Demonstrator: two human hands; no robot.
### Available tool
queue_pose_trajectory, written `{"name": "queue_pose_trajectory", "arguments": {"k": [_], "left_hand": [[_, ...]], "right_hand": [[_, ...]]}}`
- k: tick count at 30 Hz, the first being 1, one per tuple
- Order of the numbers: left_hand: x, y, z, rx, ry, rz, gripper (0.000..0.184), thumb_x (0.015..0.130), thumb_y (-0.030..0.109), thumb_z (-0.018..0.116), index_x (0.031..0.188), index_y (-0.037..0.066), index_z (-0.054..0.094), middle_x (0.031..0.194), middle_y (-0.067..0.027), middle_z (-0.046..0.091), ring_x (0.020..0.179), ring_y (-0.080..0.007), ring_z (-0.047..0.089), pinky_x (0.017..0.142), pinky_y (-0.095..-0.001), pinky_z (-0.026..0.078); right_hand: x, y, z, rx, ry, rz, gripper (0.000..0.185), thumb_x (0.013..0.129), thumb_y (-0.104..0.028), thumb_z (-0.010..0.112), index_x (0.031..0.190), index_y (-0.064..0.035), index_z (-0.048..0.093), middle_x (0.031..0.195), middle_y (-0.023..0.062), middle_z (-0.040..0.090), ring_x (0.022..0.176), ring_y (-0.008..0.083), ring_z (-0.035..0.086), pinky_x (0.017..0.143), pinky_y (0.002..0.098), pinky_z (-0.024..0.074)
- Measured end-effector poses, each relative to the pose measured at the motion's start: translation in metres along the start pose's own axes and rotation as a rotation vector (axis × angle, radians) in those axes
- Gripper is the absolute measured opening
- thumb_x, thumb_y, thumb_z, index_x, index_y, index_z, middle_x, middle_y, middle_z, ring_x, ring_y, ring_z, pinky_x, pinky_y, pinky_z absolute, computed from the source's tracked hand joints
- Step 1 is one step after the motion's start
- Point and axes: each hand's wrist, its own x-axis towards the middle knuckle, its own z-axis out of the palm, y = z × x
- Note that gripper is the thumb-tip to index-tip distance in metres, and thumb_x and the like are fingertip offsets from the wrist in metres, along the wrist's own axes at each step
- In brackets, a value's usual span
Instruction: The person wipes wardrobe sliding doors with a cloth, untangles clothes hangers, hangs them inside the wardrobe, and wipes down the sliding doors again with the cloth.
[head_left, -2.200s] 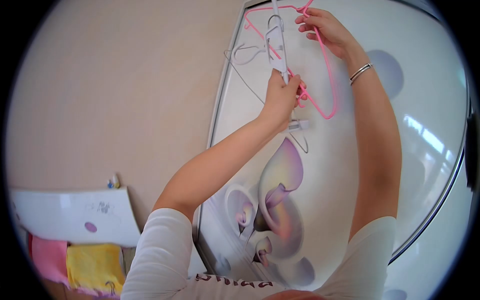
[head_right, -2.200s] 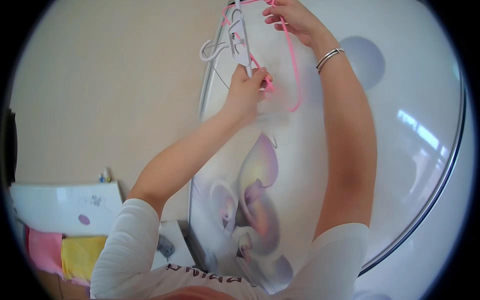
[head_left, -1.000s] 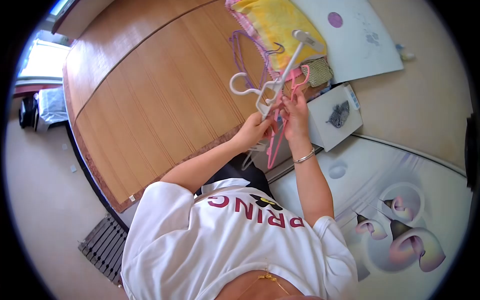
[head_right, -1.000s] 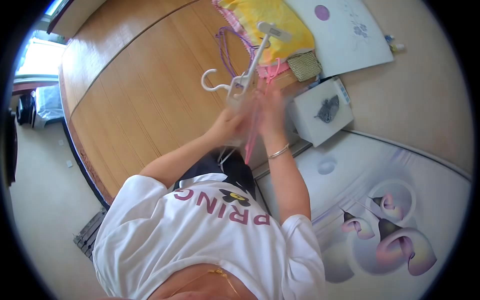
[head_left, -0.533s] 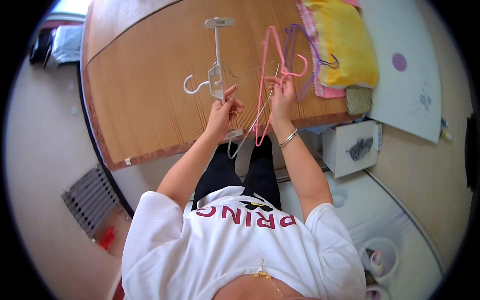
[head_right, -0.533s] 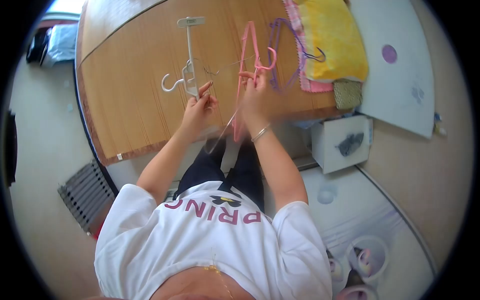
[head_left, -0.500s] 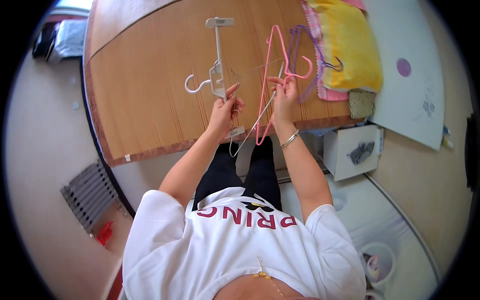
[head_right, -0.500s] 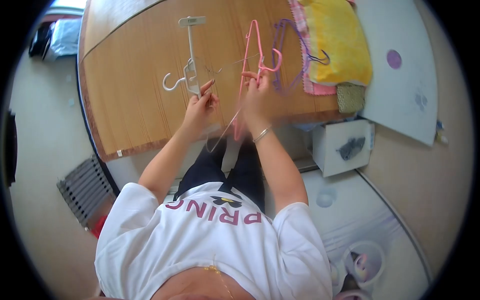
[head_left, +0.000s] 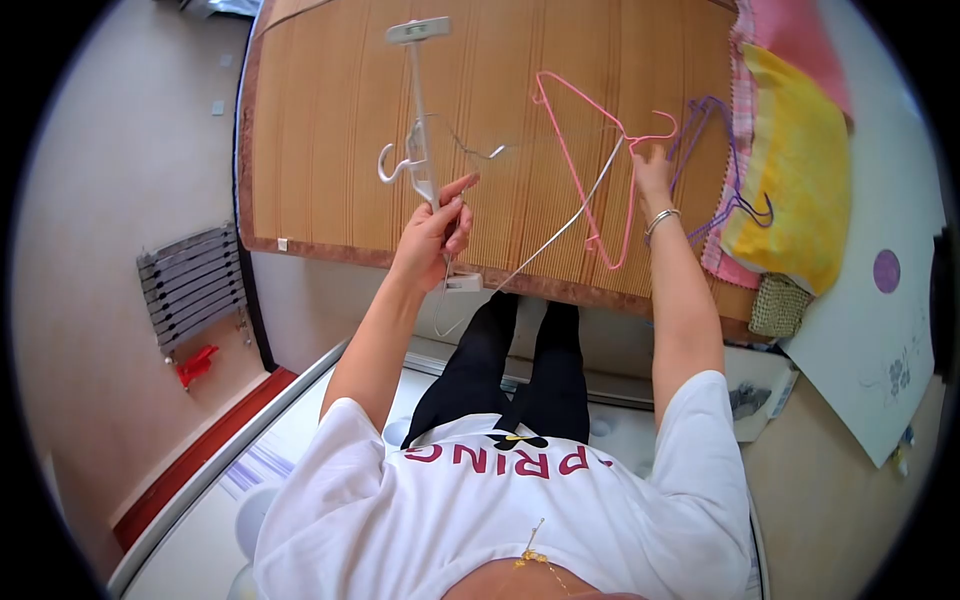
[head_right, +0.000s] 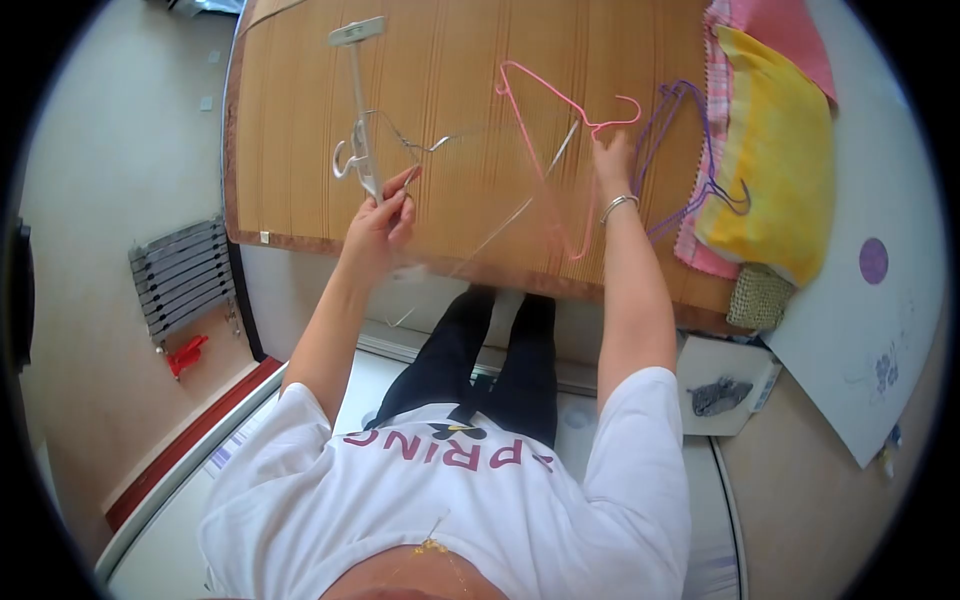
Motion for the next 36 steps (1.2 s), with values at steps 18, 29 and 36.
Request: {"name": "queue_pose_trajectory", "arguments": {"k": [18,29,36], "left_hand": [[0.018,-0.025,-0.074,1.013,-0.022,0.061,0.027,0.097,0.012,0.043,0.119,0.002,0.057,0.074,-0.0074,0.063,0.061,-0.0127,0.059,0.056,-0.0268,0.051],[0.173,-0.029,-0.231,0.509,0.469,-0.37,0.02,0.089,0.018,0.06,0.103,0.004,0.06,0.081,-0.0068,0.065,0.071,-0.0139,0.062,0.056,-0.0311,0.049],[0.15,-0.066,-0.111,1.02,-0.092,0.478,0.033,0.087,0.011,0.06,0.118,0.003,0.054,0.108,-0.0165,0.059,0.1,-0.0268,0.06,0.084,-0.0364,0.049]], "right_hand": [[-0.083,-0.133,0.045,-0.54,-0.207,-0.23,0.027,0.095,-0.021,0.045,0.087,0.0007,0.059,0.074,0.02,0.061,0.07,0.038,0.061,0.062,0.0469,0.0474],[-0.113,-0.005,0.027,0.299,-0.185,0.495,0.03,0.098,-0.02,0.044,0.089,0.0013,0.063,0.076,0.0072,0.064,0.065,0.0107,0.061,0.058,0.0268,0.0498],[-0.104,-0.029,0.052,0.331,-0.12,0.249,0.026,0.098,-0.019,0.047,0.091,-0.0004,0.063,0.079,0.0079,0.065,0.064,0.0117,0.06,0.059,0.0249,0.0493]]}}
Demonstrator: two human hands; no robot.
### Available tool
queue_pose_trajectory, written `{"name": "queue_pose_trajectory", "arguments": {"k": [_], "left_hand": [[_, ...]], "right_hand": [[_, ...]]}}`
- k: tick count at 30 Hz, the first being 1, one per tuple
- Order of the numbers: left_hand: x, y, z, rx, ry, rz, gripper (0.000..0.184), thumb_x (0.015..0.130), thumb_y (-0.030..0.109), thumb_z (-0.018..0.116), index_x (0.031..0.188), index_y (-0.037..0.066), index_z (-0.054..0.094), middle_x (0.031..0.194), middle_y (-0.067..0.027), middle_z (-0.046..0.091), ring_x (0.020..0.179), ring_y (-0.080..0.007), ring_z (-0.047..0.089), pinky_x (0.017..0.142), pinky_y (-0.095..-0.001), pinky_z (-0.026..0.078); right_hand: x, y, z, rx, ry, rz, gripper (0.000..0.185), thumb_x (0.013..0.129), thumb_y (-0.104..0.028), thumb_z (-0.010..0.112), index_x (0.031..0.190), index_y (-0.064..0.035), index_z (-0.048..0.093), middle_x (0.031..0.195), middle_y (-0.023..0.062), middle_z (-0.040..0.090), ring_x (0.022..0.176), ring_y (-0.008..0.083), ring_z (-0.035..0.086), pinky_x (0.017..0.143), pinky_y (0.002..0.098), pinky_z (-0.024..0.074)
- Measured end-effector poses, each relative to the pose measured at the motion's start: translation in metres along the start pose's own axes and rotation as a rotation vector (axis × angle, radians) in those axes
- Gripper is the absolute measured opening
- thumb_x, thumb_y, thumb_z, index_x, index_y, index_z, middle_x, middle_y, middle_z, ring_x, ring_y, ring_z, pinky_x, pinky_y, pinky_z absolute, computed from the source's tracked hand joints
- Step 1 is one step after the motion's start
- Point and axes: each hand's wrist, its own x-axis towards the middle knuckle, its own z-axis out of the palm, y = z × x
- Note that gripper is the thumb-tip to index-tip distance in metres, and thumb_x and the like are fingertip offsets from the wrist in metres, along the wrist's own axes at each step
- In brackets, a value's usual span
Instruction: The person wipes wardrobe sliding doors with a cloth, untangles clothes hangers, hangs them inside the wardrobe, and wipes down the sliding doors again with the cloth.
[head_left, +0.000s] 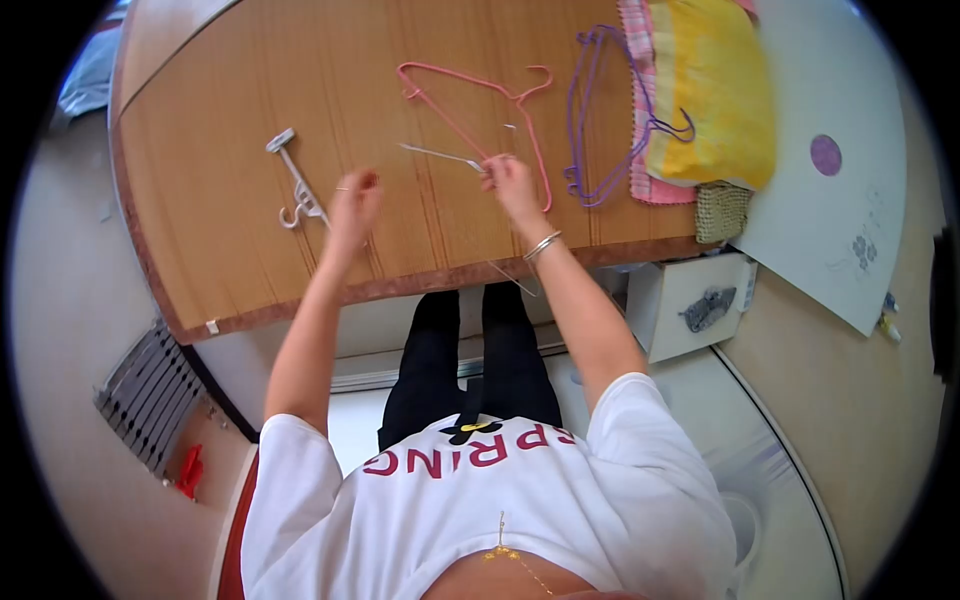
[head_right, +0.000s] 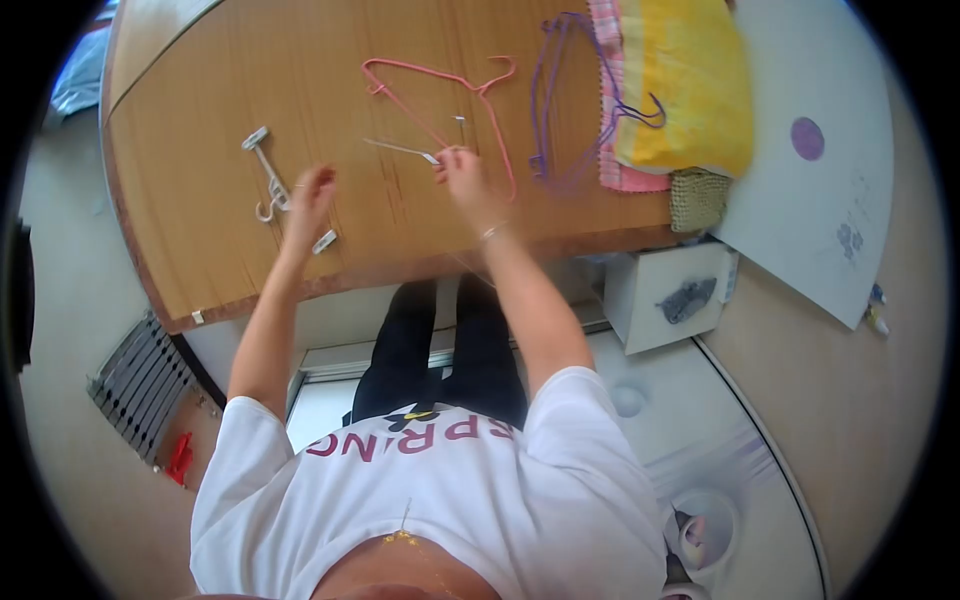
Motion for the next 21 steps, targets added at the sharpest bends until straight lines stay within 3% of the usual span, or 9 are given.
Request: {"name": "queue_pose_trajectory", "arguments": {"k": [2,5,8,10,12,13,16,18,21], "left_hand": [[0.001,0.1,0.057,0.16,0.091,0.225,0.03,0.088,0.017,0.061,0.115,0.004,0.057,0.107,-0.015,0.059,0.099,-0.0277,0.06,0.085,-0.0365,0.048],[0.02,0.13,0.096,0.298,0.017,0.476,0.027,0.091,0.019,0.059,0.111,0.002,0.059,0.101,-0.0136,0.061,0.093,-0.0261,0.061,0.08,-0.0375,0.049],[0.015,0.142,0.113,-0.042,-0.155,0.016,0.02,0.096,0.017,0.051,0.102,0.0,0.059,0.087,-0.0098,0.061,0.08,-0.0199,0.06,0.07,-0.0334,0.047],[0.013,0.15,0.113,-0.236,-0.151,-0.106,0.02,0.099,0.016,0.045,0.096,0.001,0.057,0.078,-0.0068,0.059,0.072,-0.0151,0.056,0.064,-0.0302,0.044],[0.011,0.153,0.112,-0.304,-0.118,-0.194,0.027,0.102,0.018,0.038,0.085,0.003,0.052,0.068,-0.0021,0.053,0.062,-0.0083,0.047,0.058,-0.0245,0.038],[0.009,0.154,0.111,-0.303,-0.116,-0.201,0.027,0.102,0.017,0.038,0.084,0.003,0.052,0.068,-0.0018,0.051,0.062,-0.0082,0.046,0.057,-0.0246,0.037],[0.003,0.165,0.107,-0.269,-0.13,-0.157,0.026,0.102,0.017,0.038,0.083,0.003,0.049,0.067,-0.0001,0.046,0.061,-0.0078,0.042,0.056,-0.0238,0.036],[0.0,0.176,0.109,-0.364,-0.236,-0.232,0.024,0.102,0.017,0.038,0.086,0.004,0.049,0.068,0.0,0.046,0.061,-0.0073,0.042,0.056,-0.0231,0.035],[0.005,0.19,0.116,-0.155,-0.319,-0.248,0.016,0.098,0.014,0.041,0.094,0.002,0.051,0.071,-0.0047,0.052,0.067,-0.0154,0.051,0.061,-0.0284,0.041]], "right_hand": [[-0.015,-0.034,0.013,-0.03,-0.042,-0.04,0.02,0.095,-0.016,0.051,0.094,0.0011,0.063,0.08,0.0093,0.065,0.067,0.0144,0.062,0.064,0.0282,0.0508],[-0.038,-0.043,0.01,-0.277,-0.126,-0.322,0.015,0.09,-0.011,0.057,0.098,0.0006,0.063,0.08,0.01,0.066,0.071,0.0187,0.063,0.067,0.0324,0.0522],[-0.046,-0.058,-0.014,-0.29,-0.361,-0.15,0.016,0.084,-0.006,0.061,0.099,-0.0007,0.063,0.093,0.0142,0.065,0.075,0.0239,0.063,0.07,0.0344,0.0524],[-0.02,-0.034,-0.052,-0.425,-0.102,-0.798,0.023,0.082,-0.003,0.062,0.105,-0.002,0.061,0.107,0.0157,0.061,0.087,0.0249,0.061,0.077,0.0337,0.0505],[0.006,-0.009,-0.117,-0.242,0.342,-0.25,0.036,0.082,-0.005,0.062,0.116,0.0009,0.05,0.111,0.0154,0.055,0.103,0.0272,0.054,0.093,0.0373,0.0423],[0.026,0.016,-0.159,-0.475,0.657,-0.231,0.037,0.081,-0.008,0.065,0.112,0.0055,0.05,0.108,0.0176,0.056,0.098,0.03,0.056,0.093,0.0392,0.0419],[0.077,0.065,-0.236,-0.729,0.896,0.034,0.036,0.081,-0.011,0.066,0.109,0.0074,0.051,0.103,0.0175,0.059,0.098,0.0311,0.055,0.091,0.0407,0.0423],[0.123,0.111,-0.266,-0.509,0.817,-0.18,0.031,0.084,-0.011,0.065,0.107,0.0051,0.053,0.095,0.0132,0.06,0.089,0.0259,0.056,0.08,0.0373,0.0459],[0.114,0.057,-0.262,0.047,0.538,0.048,0.015,0.092,-0.012,0.055,0.105,-0.003,0.054,0.074,0.0009,0.055,0.061,0.0109,0.05,0.054,0.0254,0.0421]]}}
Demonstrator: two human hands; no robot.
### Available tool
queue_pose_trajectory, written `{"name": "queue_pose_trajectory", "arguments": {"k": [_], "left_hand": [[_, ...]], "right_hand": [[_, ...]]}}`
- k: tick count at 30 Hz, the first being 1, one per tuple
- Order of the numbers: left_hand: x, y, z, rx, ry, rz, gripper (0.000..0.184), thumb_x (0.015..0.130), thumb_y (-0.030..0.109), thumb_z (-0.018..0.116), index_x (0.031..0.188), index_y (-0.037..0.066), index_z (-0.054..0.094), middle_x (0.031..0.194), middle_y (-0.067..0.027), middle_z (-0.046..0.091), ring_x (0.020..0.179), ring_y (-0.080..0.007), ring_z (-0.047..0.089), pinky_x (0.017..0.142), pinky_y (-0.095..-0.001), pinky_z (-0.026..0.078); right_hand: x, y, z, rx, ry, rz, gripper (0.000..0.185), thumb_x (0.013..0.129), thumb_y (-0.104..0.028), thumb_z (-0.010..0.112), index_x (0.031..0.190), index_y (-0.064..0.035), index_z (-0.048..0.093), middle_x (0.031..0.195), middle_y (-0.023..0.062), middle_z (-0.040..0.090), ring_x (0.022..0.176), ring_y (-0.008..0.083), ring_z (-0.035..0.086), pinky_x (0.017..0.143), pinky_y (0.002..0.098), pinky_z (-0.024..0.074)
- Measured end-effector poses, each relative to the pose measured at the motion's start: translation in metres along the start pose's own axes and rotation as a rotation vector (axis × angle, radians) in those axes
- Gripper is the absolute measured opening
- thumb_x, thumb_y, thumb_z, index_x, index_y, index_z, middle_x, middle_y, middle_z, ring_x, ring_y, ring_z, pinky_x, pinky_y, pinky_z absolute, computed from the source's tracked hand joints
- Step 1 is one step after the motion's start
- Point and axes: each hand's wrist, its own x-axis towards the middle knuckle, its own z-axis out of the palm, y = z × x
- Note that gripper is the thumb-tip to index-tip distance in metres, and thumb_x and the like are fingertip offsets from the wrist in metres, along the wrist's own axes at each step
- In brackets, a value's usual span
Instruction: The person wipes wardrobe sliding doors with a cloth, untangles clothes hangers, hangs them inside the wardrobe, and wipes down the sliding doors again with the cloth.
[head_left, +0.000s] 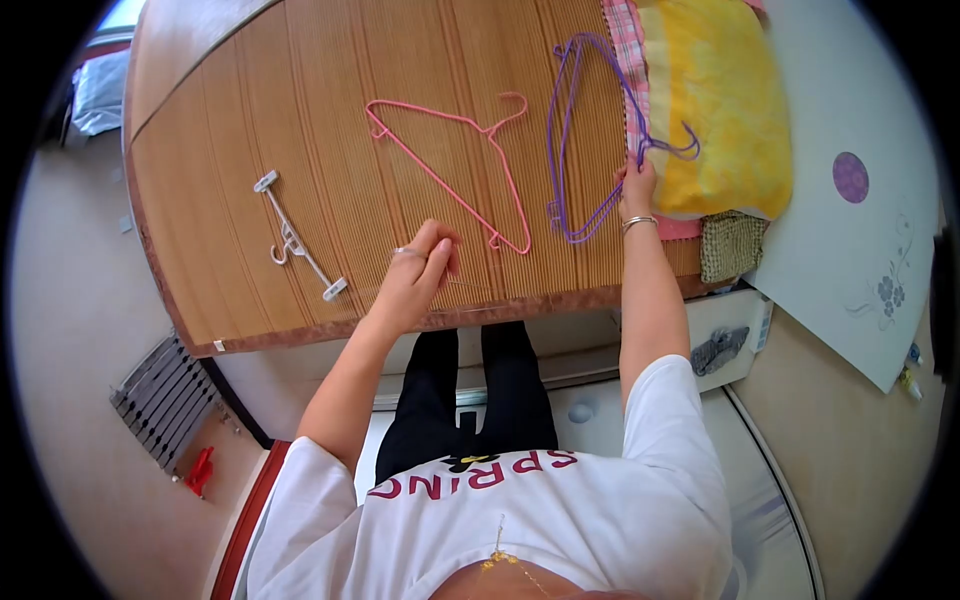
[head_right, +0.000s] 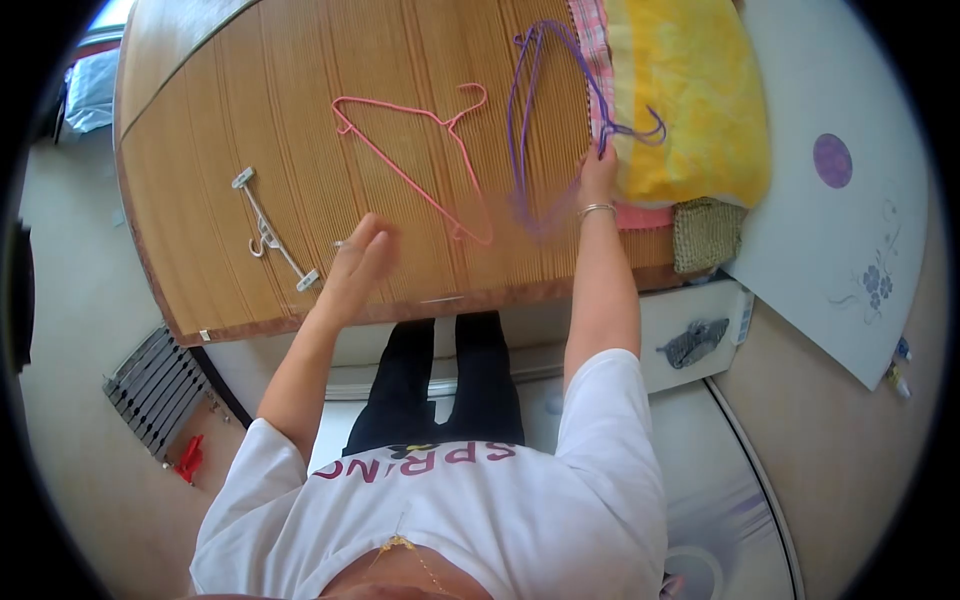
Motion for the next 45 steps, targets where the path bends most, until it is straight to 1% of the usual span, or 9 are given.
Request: {"name": "queue_pose_trajectory", "arguments": {"k": [7,14,18,20,24,29,32,37,45], "left_hand": [[-0.005,0.06,0.008,0.304,-0.051,0.122,0.03,0.086,0.001,0.042,0.115,0.0,0.053,0.095,-0.0134,0.06,0.09,-0.0297,0.06,0.08,-0.0379,0.046],[-0.045,0.089,0.001,0.174,-0.057,0.475,0.058,0.087,0.0,0.04,0.143,0.003,0.029,0.133,-0.0213,0.048,0.122,-0.0358,0.048,0.103,-0.0374,0.037],[-0.075,0.074,-0.019,-0.35,-0.118,0.167,0.053,0.092,0.003,0.04,0.144,-0.001,0.027,0.132,-0.0148,0.05,0.116,-0.0213,0.053,0.094,-0.0286,0.043],[-0.081,0.05,-0.027,-0.422,0.06,0.127,0.032,0.096,0.009,0.042,0.127,-0.001,0.045,0.1,-0.0055,0.057,0.091,-0.011,0.055,0.077,-0.022,0.043],[-0.097,0.012,-0.064,-0.544,0.209,0.026,0.015,0.098,0.012,0.044,0.094,0.001,0.054,0.076,-0.0002,0.05,0.071,-0.0079,0.046,0.065,-0.0216,0.037],[-0.115,-0.015,-0.087,-0.466,0.302,0.097,0.023,0.1,0.016,0.043,0.081,0.003,0.05,0.077,-0.0017,0.051,0.07,-0.0077,0.045,0.065,-0.0232,0.037],[-0.12,-0.012,-0.099,-0.423,0.285,0.108,0.024,0.1,0.017,0.042,0.083,0.002,0.052,0.082,-0.0029,0.053,0.074,-0.0087,0.047,0.069,-0.0242,0.039],[-0.123,-0.001,-0.106,-0.437,0.185,0.134,0.024,0.1,0.015,0.042,0.102,-0.002,0.058,0.099,-0.007,0.061,0.095,-0.0132,0.056,0.086,-0.0269,0.043],[-0.123,0.026,-0.083,-0.437,0.269,0.298,0.039,0.097,0.01,0.045,0.134,-0.004,0.044,0.129,-0.0147,0.055,0.124,-0.0207,0.049,0.103,-0.0314,0.037]], "right_hand": [[-0.091,-0.113,-0.021,-0.283,-0.051,-0.454,0.023,0.097,-0.013,0.045,0.111,0.0017,0.057,0.071,-0.0031,0.049,0.062,0.0059,0.04,0.055,0.025,0.0364],[-0.245,-0.177,-0.007,-0.509,-0.54,-0.804,0.026,0.088,-0.006,0.057,0.113,-0.0025,0.059,0.085,0.0138,0.062,0.073,0.0253,0.059,0.067,0.0315,0.0479],[-0.296,-0.152,0.041,-0.375,-0.893,-0.643,0.027,0.087,-0.005,0.058,0.114,-0.0027,0.059,0.09,0.0162,0.063,0.082,0.03,0.063,0.074,0.0359,0.0498],[-0.304,-0.146,0.059,-0.399,-1.092,-0.701,0.028,0.088,-0.006,0.057,0.116,-0.0029,0.058,0.097,0.0154,0.063,0.085,0.0288,0.063,0.076,0.035,0.0496],[-0.23,-0.081,0.109,-0.204,-0.754,-0.275,0.028,0.089,-0.011,0.059,0.114,-0.0011,0.054,0.107,0.0157,0.058,0.091,0.027,0.061,0.08,0.0349,0.0494],[-0.105,0.048,0.132,-0.99,-0.209,-0.582,0.031,0.083,-0.015,0.066,0.106,0.0002,0.053,0.094,0.0175,0.056,0.085,0.0282,0.061,0.076,0.0388,0.0501],[-0.091,0.049,0.144,-1.101,-0.202,-0.468,0.027,0.083,-0.017,0.067,0.1,-0.0007,0.054,0.08,0.0113,0.057,0.076,0.0232,0.061,0.067,0.035,0.0501],[-0.117,-0.021,0.118,-0.436,-0.433,-0.313,0.018,0.096,-0.012,0.05,0.103,-0.0012,0.061,0.075,0.0059,0.06,0.073,0.0083,0.056,0.063,0.0263,0.045],[-0.277,-0.182,0.063,-0.675,-0.717,-0.879,0.02,0.089,-0.006,0.055,0.106,-0.0025,0.064,0.097,0.0184,0.065,0.09,0.0348,0.063,0.075,0.0374,0.051]]}}
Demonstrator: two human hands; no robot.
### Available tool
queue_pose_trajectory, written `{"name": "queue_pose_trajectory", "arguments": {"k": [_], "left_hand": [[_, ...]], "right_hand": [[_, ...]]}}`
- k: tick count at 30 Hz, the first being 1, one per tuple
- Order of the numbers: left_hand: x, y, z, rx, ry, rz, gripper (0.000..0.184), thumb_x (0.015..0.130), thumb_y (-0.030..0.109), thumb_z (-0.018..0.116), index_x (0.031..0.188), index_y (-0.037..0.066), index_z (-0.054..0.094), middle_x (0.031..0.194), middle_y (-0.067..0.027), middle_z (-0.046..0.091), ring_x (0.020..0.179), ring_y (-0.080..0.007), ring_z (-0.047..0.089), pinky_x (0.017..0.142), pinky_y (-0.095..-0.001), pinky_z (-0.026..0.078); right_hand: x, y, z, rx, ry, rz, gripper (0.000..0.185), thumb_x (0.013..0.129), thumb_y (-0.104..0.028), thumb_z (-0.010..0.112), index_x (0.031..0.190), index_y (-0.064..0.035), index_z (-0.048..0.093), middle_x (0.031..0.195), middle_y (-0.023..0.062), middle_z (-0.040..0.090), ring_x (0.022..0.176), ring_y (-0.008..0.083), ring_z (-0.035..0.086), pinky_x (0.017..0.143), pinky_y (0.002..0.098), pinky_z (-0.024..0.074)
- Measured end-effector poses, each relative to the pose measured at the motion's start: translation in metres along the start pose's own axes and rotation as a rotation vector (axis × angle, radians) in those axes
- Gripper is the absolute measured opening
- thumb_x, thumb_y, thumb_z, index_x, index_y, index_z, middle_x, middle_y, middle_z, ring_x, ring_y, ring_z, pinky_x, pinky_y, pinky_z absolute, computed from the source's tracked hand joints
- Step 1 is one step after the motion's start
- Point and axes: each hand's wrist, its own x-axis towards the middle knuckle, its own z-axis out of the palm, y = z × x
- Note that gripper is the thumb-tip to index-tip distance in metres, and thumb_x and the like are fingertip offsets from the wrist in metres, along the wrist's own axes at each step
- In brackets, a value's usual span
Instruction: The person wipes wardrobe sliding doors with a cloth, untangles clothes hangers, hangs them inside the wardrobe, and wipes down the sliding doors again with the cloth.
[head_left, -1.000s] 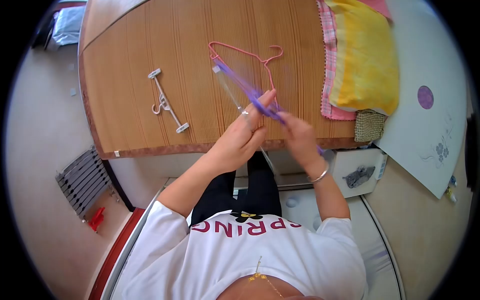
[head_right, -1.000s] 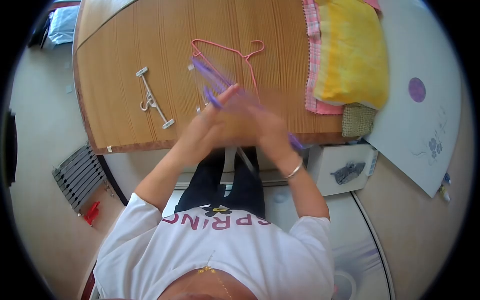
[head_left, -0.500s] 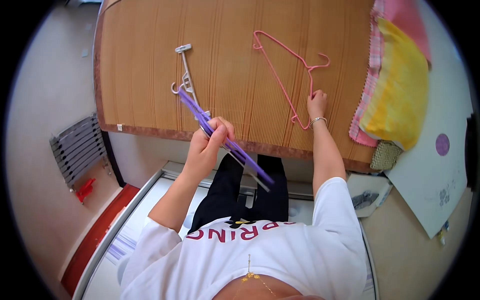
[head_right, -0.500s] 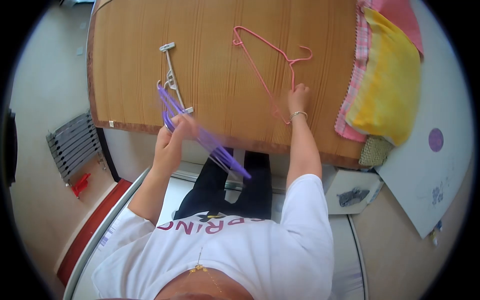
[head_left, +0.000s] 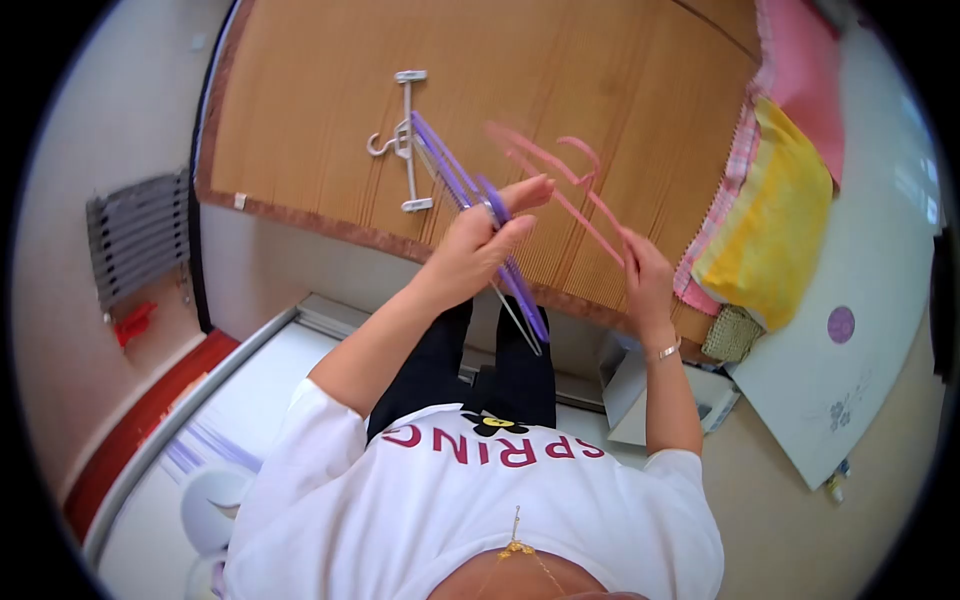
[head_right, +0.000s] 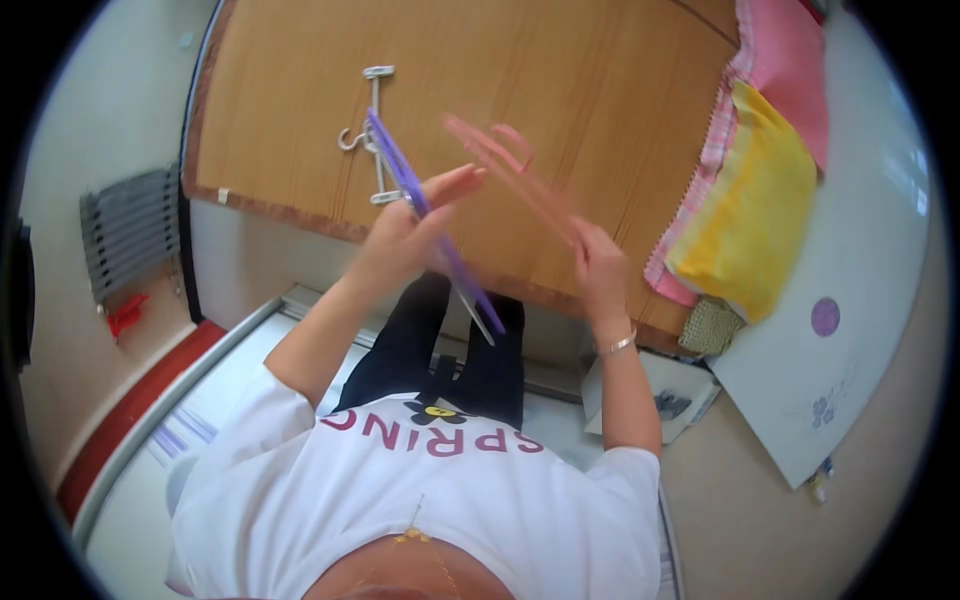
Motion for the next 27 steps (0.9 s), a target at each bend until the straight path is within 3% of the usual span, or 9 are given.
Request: {"name": "queue_pose_trajectory", "arguments": {"k": [5,9,10,13,14,17,21,24,27], "left_hand": [[-0.046,0.023,-0.001,-0.123,0.139,-0.09,0.035,0.098,0.012,0.045,0.129,-0.004,0.048,0.128,-0.0141,0.056,0.123,-0.0195,0.049,0.104,-0.0321,0.037],[-0.094,0.003,-0.034,-0.271,0.406,-0.129,0.025,0.099,0.013,0.045,0.116,-0.002,0.055,0.115,-0.0091,0.061,0.107,-0.0153,0.056,0.095,-0.0292,0.042],[-0.105,0.011,-0.04,-0.298,0.521,-0.23,0.027,0.095,0.013,0.046,0.116,-0.001,0.057,0.101,-0.0084,0.061,0.097,-0.0154,0.057,0.09,-0.0314,0.044],[-0.14,0.001,-0.073,-0.434,0.756,-0.323,0.019,0.096,0.013,0.044,0.101,0.001,0.058,0.096,-0.0079,0.06,0.096,-0.0162,0.056,0.09,-0.0311,0.043],[-0.154,-0.008,-0.09,-0.449,0.759,-0.28,0.018,0.097,0.015,0.045,0.098,0.002,0.057,0.095,-0.0077,0.06,0.096,-0.0158,0.056,0.09,-0.0306,0.043],[-0.186,-0.029,-0.139,-0.479,0.791,-0.16,0.02,0.1,0.02,0.045,0.091,0.004,0.054,0.093,-0.0077,0.059,0.096,-0.0163,0.055,0.09,-0.0305,0.042],[-0.206,-0.037,-0.193,-0.457,0.88,-0.066,0.022,0.1,0.018,0.042,0.085,0.004,0.049,0.086,-0.0073,0.054,0.092,-0.0207,0.053,0.097,-0.0375,0.037],[-0.222,-0.047,-0.23,-0.419,0.895,0.001,0.023,0.101,0.018,0.04,0.083,0.005,0.047,0.084,-0.0066,0.051,0.089,-0.0201,0.051,0.099,-0.0397,0.036],[-0.237,-0.055,-0.26,-0.351,0.923,0.02,0.025,0.101,0.018,0.038,0.082,0.005,0.046,0.083,-0.0066,0.049,0.087,-0.0197,0.05,0.1,-0.0405,0.035]], "right_hand": [[-0.027,-0.065,0.015,0.103,-0.244,-0.107,0.021,0.086,-0.004,0.057,0.105,-0.0061,0.065,0.089,0.0146,0.065,0.079,0.0323,0.064,0.067,0.0376,0.0517],[-0.032,-0.102,0.045,0.14,-0.401,-0.214,0.02,0.086,-0.005,0.057,0.105,-0.0072,0.065,0.084,0.0137,0.064,0.073,0.032,0.063,0.063,0.0386,0.0513],[-0.035,-0.107,0.06,0.121,-0.42,-0.3,0.02,0.086,-0.006,0.058,0.105,-0.0077,0.065,0.083,0.014,0.063,0.072,0.0317,0.063,0.064,0.0385,0.0511],[-0.029,-0.141,0.094,0.208,-0.62,-0.338,0.019,0.086,-0.009,0.058,0.105,-0.009,0.065,0.088,0.0136,0.064,0.075,0.0303,0.063,0.065,0.0378,0.0509],[-0.022,-0.148,0.107,0.15,-0.783,-0.293,0.021,0.087,-0.011,0.057,0.107,-0.0074,0.064,0.095,0.0158,0.063,0.087,0.0326,0.061,0.074,0.04,0.0494],[0.017,-0.133,0.179,0.164,-0.491,-0.508,0.025,0.088,-0.01,0.057,0.113,-0.0052,0.058,0.094,0.014,0.059,0.082,0.0285,0.06,0.073,0.0344,0.05],[0.065,-0.074,0.303,0.093,-0.451,-0.072,0.029,0.09,-0.016,0.058,0.113,0.0008,0.053,0.1,0.0152,0.06,0.088,0.0302,0.06,0.079,0.0388,0.0489],[0.098,-0.053,0.388,-0.083,-0.382,0.085,0.039,0.084,-0.019,0.062,0.114,0.0038,0.052,0.111,0.0256,0.058,0.106,0.0404,0.054,0.091,0.0451,0.044],[0.119,-0.061,0.439,-0.187,-0.31,0.296,0.039,0.082,-0.021,0.065,0.107,0.0058,0.053,0.105,0.0265,0.06,0.099,0.0421,0.058,0.086,0.0471,0.0459]]}}
